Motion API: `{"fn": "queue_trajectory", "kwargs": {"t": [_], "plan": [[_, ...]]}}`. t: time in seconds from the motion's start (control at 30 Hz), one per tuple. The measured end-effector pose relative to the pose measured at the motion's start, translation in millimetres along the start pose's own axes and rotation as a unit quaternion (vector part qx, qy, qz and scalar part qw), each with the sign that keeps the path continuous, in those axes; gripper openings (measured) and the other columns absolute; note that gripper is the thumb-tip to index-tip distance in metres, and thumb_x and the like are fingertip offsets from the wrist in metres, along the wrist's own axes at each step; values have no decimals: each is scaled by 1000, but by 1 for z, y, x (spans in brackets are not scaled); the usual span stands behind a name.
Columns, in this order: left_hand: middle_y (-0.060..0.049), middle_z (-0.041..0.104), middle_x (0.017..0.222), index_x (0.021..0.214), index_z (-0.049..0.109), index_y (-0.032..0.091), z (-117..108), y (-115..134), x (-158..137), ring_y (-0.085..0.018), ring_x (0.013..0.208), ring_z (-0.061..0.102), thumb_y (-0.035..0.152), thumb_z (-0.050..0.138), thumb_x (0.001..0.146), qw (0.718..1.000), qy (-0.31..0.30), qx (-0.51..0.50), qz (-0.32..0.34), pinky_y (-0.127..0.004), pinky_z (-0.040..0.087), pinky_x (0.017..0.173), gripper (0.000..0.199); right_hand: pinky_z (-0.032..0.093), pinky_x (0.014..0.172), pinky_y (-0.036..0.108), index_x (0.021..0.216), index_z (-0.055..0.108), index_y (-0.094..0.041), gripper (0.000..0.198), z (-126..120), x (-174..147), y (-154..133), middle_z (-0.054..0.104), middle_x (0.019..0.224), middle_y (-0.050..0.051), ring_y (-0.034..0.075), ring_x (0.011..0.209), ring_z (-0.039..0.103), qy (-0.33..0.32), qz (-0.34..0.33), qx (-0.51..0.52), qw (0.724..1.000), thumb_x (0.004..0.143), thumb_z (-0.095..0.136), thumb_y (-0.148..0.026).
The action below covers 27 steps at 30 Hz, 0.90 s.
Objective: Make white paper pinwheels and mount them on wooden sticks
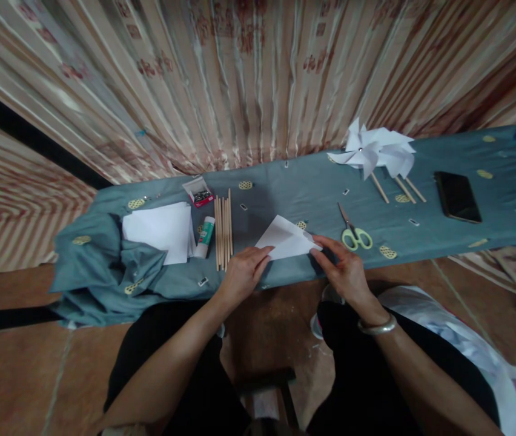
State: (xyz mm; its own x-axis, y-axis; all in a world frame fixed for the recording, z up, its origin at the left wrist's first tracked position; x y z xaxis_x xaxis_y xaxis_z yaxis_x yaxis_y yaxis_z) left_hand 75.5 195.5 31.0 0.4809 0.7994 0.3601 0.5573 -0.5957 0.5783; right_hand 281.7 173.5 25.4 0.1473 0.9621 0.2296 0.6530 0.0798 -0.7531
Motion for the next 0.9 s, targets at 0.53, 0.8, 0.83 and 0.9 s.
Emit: {"fn": "queue_trajectory", "kwargs": {"t": [0.53,0.8,0.83,0.9], "plan": [[-14,44,148,138,43,16,23,55,-4,-32,146,22,18,44,95,980,-57,146,123,-58,29,114,44,54,82,40,107,71,-19,35,17,26,10,75,89,6,23,81,68,-4,65,24,998,81,60,-39],[-15,59,130,147,29,18,0,-16,8,-25,118,58,30,56,90,998,-20,1,-52,-44,49,98,64,53,90,42,109,71,-20,34,25,26,13,74,107,8,25,95,69,-52,49,64,995,80,65,-38],[-13,64,121,144,36,18,0,-18,8,-25,112,60,29,58,90,998,-26,-4,-55,-44,51,96,59,53,89,41,108,71,-20,33,25,25,13,75,107,8,24,94,70,-59,45,67,995,80,65,-38],[-10,69,109,134,50,19,2,-16,7,-24,105,63,28,57,90,998,-36,-3,-52,-45,49,96,46,54,86,39,106,72,-21,31,25,22,12,75,103,7,23,89,70,-77,39,65,994,81,65,-38]]}}
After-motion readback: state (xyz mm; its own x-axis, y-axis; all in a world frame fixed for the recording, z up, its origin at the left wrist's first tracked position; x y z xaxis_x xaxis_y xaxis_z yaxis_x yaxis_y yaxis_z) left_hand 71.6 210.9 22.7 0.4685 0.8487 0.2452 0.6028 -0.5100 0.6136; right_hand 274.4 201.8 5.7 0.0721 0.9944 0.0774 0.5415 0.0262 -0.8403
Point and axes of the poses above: each hand's wrist, its own x-axis towards the middle knuckle, its own z-axis out of the palm, y = z × x, the point moved 10 cm from there along x, towards the middle knuckle
